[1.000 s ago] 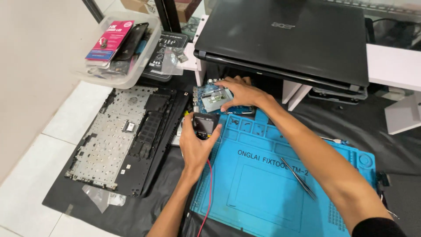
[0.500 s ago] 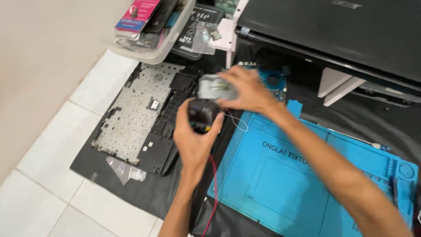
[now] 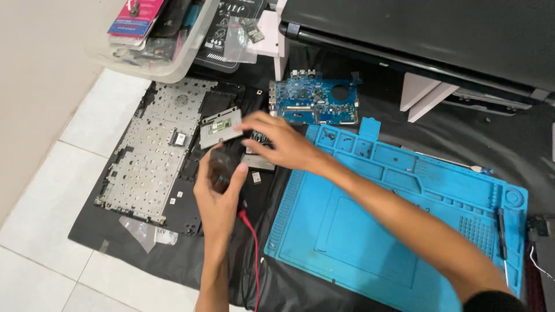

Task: The recorder uses a multimeter to test various points on a laptop motherboard.

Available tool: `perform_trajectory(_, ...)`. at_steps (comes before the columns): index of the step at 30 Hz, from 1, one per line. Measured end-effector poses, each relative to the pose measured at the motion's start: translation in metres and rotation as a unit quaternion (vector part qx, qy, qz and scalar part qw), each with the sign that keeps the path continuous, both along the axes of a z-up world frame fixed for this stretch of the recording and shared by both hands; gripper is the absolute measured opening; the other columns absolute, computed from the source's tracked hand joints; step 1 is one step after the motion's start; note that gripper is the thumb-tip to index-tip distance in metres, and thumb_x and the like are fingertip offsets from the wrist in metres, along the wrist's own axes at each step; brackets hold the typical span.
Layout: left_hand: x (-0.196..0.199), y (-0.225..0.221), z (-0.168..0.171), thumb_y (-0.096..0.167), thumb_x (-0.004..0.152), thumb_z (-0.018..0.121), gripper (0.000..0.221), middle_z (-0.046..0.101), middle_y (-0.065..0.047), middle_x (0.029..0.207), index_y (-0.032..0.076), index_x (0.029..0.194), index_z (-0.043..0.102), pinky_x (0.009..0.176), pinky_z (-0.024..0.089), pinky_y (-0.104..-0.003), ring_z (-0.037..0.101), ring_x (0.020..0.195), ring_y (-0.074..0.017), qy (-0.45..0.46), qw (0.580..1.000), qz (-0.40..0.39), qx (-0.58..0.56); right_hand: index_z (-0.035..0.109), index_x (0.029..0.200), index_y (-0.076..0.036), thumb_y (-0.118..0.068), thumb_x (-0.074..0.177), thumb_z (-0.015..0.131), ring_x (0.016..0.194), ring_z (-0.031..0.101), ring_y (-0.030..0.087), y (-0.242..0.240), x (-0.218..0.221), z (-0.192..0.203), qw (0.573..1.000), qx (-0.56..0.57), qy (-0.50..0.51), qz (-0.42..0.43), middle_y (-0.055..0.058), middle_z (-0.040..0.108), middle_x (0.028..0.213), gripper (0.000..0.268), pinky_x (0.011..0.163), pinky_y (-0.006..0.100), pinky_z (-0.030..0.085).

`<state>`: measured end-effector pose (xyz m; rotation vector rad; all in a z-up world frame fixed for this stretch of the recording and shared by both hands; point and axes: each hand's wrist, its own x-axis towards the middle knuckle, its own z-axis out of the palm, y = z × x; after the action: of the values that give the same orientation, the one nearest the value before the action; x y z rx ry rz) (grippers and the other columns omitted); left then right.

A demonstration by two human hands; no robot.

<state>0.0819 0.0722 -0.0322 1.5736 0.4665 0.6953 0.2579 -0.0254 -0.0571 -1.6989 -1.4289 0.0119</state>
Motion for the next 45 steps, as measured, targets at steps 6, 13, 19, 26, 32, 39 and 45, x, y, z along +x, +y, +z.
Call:
perform_trajectory(6, 0.020, -0.002, -0.016, 0.015, 0.099, 0.070, 0.035, 0.069, -0.007, 0.108, -0.005, 0.127, 0.063, 0.087, 0.050, -0.027, 0.063, 0.098, -0.0119, -0.021, 0.992, -0.059, -0.107, 0.069, 0.119, -0.003, -0.011, 0.092, 0.076, 0.095, 0.077, 0.020, -0.064, -0.031, 0.010, 0.986, -0.050, 0.139, 0.079, 0.009, 0.075, 0.110, 0.030, 0.086, 0.034, 0.061)
perform_trajectory(13, 0.022, -0.026, -0.010, 0.024, 0.100, 0.068, 0.039, 0.070, -0.007, 0.110, -0.002, 0.127, 0.063, 0.089, 0.050, -0.025, 0.063, 0.100, -0.0102, -0.032, 0.987, -0.108, -0.116, 0.070, 0.120, -0.004, -0.009, 0.086, 0.079, 0.090, 0.074, 0.022, -0.109, -0.057, 0.021, 1.000, -0.022, 0.021, 0.004, 0.009, 0.073, 0.110, 0.036, 0.080, 0.034, 0.060)
perform_trajectory(19, 0.024, -0.050, -0.014, 0.028, 0.097, 0.068, 0.040, 0.069, -0.004, 0.102, -0.001, 0.124, 0.064, 0.078, 0.051, -0.024, 0.061, 0.091, -0.0080, -0.007, 0.983, -0.125, -0.130, 0.071, 0.116, -0.006, -0.009, 0.081, 0.082, 0.088, 0.071, 0.025, -0.140, -0.072, 0.025, 0.991, 0.021, -0.125, -0.048, 0.008, 0.072, 0.104, 0.037, 0.075, 0.036, 0.058)
perform_trajectory(26, 0.013, -0.075, 0.002, 0.027, 0.098, 0.072, 0.043, 0.066, -0.010, 0.092, 0.007, 0.130, 0.052, 0.065, 0.050, -0.036, 0.060, 0.078, -0.0168, 0.036, 0.959, -0.187, -0.208, 0.072, 0.114, -0.002, 0.002, 0.088, 0.070, 0.082, 0.072, 0.018, -0.168, -0.064, 0.003, 0.983, 0.065, 0.027, -0.171, 0.010, 0.072, 0.096, 0.026, 0.073, 0.030, 0.058)
perform_trajectory(32, -0.003, -0.083, 0.026, 0.020, 0.094, 0.070, 0.060, 0.070, -0.009, 0.115, 0.017, 0.145, 0.038, 0.092, 0.053, -0.036, 0.067, 0.104, -0.0162, -0.061, 0.897, -0.321, -0.298, 0.067, 0.117, 0.001, -0.007, 0.102, 0.062, 0.081, 0.073, 0.013, -0.169, -0.063, -0.015, 0.924, 0.082, 0.350, -0.128, 0.007, 0.074, 0.096, 0.018, 0.074, 0.030, 0.059)
perform_trajectory(39, 0.006, -0.082, -0.005, 0.004, 0.103, 0.070, 0.053, 0.069, -0.016, 0.123, -0.004, 0.151, 0.048, 0.098, 0.054, -0.035, 0.067, 0.110, -0.0192, -0.098, 0.913, -0.291, -0.269, 0.057, 0.130, -0.012, -0.020, 0.104, 0.044, 0.091, 0.071, 0.023, -0.164, -0.115, -0.037, 0.761, 0.033, 0.648, -0.030, 0.012, 0.071, 0.109, 0.029, 0.081, 0.037, 0.058)
perform_trajectory(45, 0.021, -0.071, 0.020, 0.016, 0.105, 0.058, 0.034, 0.071, -0.023, 0.113, 0.007, 0.133, 0.042, 0.074, 0.062, -0.039, 0.075, 0.098, -0.0269, -0.140, 0.916, -0.217, -0.308, 0.062, 0.115, 0.000, -0.048, 0.093, 0.035, 0.116, 0.069, 0.027, -0.168, -0.168, -0.019, 0.623, -0.027, 0.761, 0.179, 0.017, 0.072, 0.120, 0.059, 0.109, 0.044, 0.045)
